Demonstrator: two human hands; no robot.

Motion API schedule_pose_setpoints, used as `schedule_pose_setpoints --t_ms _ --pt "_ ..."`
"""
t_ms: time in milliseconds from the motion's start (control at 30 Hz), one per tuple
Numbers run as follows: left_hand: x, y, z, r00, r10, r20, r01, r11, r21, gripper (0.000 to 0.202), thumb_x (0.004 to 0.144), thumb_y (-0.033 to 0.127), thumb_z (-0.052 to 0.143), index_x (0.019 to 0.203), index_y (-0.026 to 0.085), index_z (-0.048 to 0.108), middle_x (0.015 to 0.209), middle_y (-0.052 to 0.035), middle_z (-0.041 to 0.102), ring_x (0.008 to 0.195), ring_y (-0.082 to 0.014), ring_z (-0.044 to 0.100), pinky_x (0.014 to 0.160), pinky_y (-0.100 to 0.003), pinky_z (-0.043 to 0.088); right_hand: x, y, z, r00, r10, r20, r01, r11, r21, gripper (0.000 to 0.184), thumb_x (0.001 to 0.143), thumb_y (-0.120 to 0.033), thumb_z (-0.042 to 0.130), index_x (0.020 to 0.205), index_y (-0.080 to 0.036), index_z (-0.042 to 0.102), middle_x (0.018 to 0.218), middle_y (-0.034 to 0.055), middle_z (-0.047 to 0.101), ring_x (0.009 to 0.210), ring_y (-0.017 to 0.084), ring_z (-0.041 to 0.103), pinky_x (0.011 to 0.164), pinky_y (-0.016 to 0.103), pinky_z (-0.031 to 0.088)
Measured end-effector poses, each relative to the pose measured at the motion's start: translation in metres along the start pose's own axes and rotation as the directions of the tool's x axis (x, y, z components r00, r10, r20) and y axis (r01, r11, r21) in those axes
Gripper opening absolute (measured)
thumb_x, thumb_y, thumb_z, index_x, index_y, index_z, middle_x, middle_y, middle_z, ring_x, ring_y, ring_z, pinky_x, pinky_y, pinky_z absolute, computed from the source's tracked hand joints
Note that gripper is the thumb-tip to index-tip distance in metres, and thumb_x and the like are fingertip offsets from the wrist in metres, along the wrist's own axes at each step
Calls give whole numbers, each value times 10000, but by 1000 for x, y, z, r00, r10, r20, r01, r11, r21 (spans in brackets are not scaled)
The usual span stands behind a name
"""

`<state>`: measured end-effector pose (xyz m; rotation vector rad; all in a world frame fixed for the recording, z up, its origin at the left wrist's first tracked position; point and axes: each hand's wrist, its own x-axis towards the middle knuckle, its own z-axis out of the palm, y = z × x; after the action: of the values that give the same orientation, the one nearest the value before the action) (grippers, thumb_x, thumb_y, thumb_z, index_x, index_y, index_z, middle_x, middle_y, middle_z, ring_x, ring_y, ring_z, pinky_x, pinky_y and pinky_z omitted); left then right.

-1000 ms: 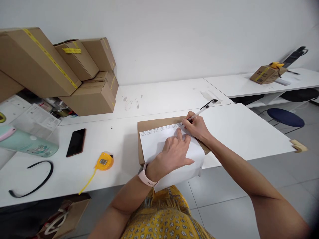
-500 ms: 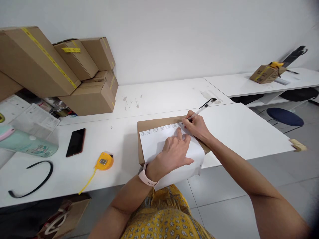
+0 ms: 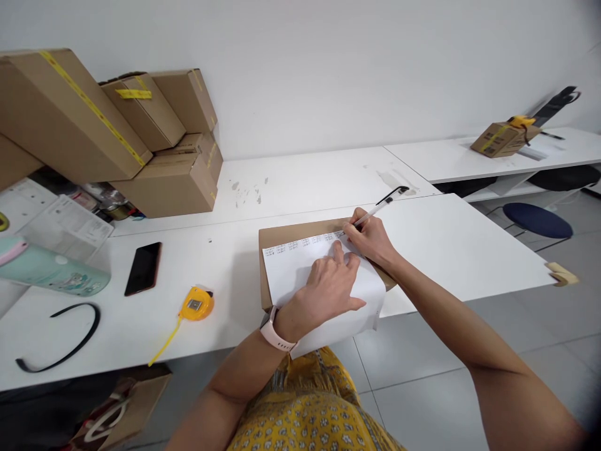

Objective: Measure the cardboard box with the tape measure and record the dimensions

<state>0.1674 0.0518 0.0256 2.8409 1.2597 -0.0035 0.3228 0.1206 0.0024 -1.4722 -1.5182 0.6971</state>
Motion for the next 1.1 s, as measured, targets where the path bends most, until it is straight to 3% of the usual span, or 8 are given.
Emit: schedule_pose_setpoints --t_ms 1100 --pt "-1 0 2 1000 -3 13 3 1000 10 793 816 631 734 1327 79 481 1578 -356 314 957 -301 708 799 -361 510 1 4 -2 1000 -13 -29 13 1000 -21 167 754 -199 570 664 -235 434 544 -53 462 544 126 452 532 278 321"
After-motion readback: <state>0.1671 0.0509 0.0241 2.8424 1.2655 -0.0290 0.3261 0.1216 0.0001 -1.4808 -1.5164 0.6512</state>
